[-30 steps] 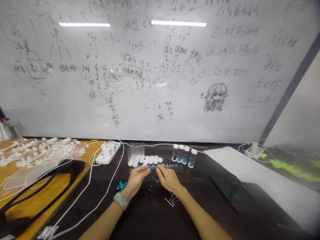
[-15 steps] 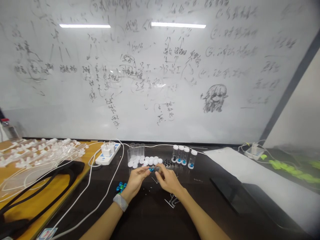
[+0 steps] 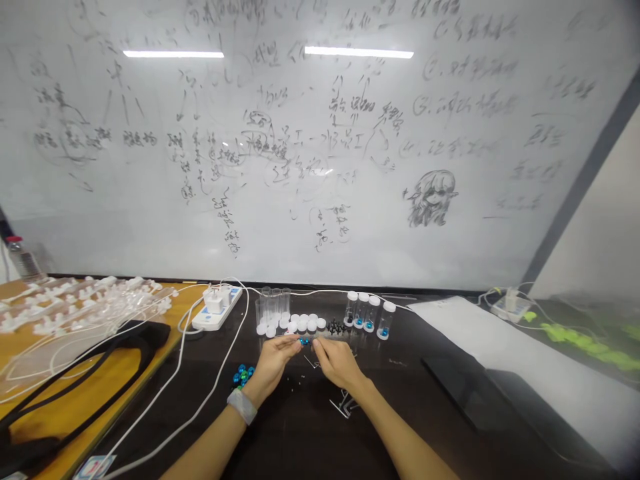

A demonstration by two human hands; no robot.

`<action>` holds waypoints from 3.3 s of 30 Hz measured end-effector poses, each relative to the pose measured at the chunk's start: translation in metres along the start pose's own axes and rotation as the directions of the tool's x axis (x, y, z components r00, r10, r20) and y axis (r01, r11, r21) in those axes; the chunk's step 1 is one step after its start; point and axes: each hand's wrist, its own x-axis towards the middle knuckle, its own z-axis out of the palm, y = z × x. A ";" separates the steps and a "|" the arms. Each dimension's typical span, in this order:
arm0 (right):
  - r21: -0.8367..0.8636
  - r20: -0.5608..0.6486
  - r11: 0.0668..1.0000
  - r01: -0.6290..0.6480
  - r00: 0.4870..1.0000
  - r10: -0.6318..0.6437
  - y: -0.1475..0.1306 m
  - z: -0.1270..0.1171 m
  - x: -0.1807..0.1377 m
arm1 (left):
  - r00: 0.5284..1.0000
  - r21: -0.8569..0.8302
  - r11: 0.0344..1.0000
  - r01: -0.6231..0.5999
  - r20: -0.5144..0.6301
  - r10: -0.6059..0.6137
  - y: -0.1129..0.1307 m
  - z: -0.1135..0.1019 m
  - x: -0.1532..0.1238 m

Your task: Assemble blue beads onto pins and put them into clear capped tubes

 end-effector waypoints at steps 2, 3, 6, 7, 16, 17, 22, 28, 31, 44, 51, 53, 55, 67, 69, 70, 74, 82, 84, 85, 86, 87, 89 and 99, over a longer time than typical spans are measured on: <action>0.013 -0.008 1.000 -0.010 1.000 0.011 0.000 -0.001 0.000 | 1.000 -0.004 1.000 -0.003 -0.001 0.003 0.000 0.000 0.000; 0.032 -0.010 0.999 -0.015 1.000 0.015 0.000 -0.001 0.000 | 1.000 -0.008 1.000 -0.005 0.002 0.005 0.000 0.000 0.000; 0.064 -0.002 0.998 0.000 1.000 0.000 -0.001 -0.002 -0.001 | 1.000 -0.009 1.000 -0.010 0.008 0.010 0.000 0.000 0.000; 0.056 0.002 0.998 0.005 1.000 -0.005 -0.001 -0.002 -0.001 | 1.000 -0.006 1.000 -0.011 0.009 0.011 -0.001 0.000 0.000; 0.052 0.008 0.998 -0.019 1.000 0.018 -0.001 -0.003 -0.001 | 1.000 -0.012 1.000 -0.025 0.005 0.025 0.000 0.000 0.000; 0.051 0.013 0.999 -0.009 1.000 0.008 -0.001 -0.002 -0.001 | 1.000 -0.008 1.000 -0.024 0.005 0.024 0.000 0.000 0.000; -0.027 0.015 1.000 0.000 1.000 0.000 -0.001 0.000 0.000 | 1.000 0.009 1.000 -0.013 0.002 0.012 0.000 -0.001 -0.001; 0.036 0.013 0.999 -0.011 1.000 0.011 -0.002 0.000 -0.001 | 1.000 0.007 1.000 -0.012 0.013 0.012 0.002 0.001 -0.002; -0.017 0.009 1.000 0.001 1.000 0.000 -0.002 0.001 0.000 | 1.000 0.013 1.000 -0.005 -0.007 0.005 0.002 0.001 -0.002; -0.001 0.016 1.000 -0.011 1.000 0.011 -0.002 0.002 -0.001 | 1.000 0.015 1.000 -0.018 0.014 0.017 0.000 -0.001 -0.001; 0.030 0.000 0.999 -0.025 1.000 0.025 -0.002 0.002 -0.001 | 1.000 0.014 1.000 -0.016 0.012 0.016 0.000 -0.001 0.000; 0.031 0.002 0.999 -0.013 1.000 0.013 -0.003 0.003 -0.001 | 1.000 0.012 1.000 -0.016 0.009 0.015 0.001 0.000 -0.001; 0.003 -0.001 1.000 -0.001 1.000 0.001 -0.003 0.004 -0.001 | 1.000 0.013 1.000 -0.013 0.001 0.013 0.000 0.000 -0.001; -0.010 0.006 1.000 -0.012 1.000 0.012 -0.004 0.004 -0.001 | 1.000 0.017 1.000 -0.007 -0.013 0.007 0.001 0.002 -0.001; -0.027 0.001 0.999 -0.021 1.000 0.021 -0.004 0.003 0.000 | 1.000 0.018 1.000 -0.006 -0.019 0.006 0.000 0.002 -0.001; -0.022 0.002 0.999 -0.030 1.000 0.030 -0.004 0.003 0.000 | 1.000 0.017 1.000 -0.006 -0.016 0.007 0.000 0.001 -0.001; 0.033 0.028 0.998 -0.048 0.998 0.047 -0.005 0.002 -0.001 | 1.000 0.014 1.000 -0.013 0.005 0.013 -0.003 -0.001 0.000; 0.016 0.040 0.998 -0.057 0.998 0.057 -0.005 0.001 0.000 | 1.000 0.030 1.000 -0.008 -0.004 0.008 -0.005 -0.002 0.001; 0.055 0.052 0.997 -0.063 0.997 0.060 -0.006 0.000 0.000 | 1.000 0.030 0.999 -0.017 -0.001 0.017 -0.004 -0.002 0.000; 0.061 0.058 0.996 -0.060 0.997 0.056 -0.007 0.000 0.000 | 1.000 0.028 0.999 -0.020 0.004 0.020 -0.004 -0.001 0.000; 0.059 0.062 0.997 -0.055 0.997 0.051 -0.008 0.000 0.000 | 1.000 0.026 0.999 -0.020 0.010 0.020 -0.004 -0.001 0.000; 0.048 0.064 0.998 -0.049 0.997 0.046 -0.008 0.000 0.000 | 1.000 0.024 1.000 -0.019 0.017 0.019 -0.004 -0.002 0.000; 0.016 0.062 0.999 -0.044 0.997 0.043 -0.008 0.001 0.000 | 1.000 0.024 1.000 -0.011 0.023 0.010 -0.005 -0.003 0.001; -0.009 0.091 0.999 -0.052 0.994 0.053 -0.005 0.005 -0.001 | 0.999 -0.022 1.000 0.016 0.038 -0.015 -0.001 0.001 -0.002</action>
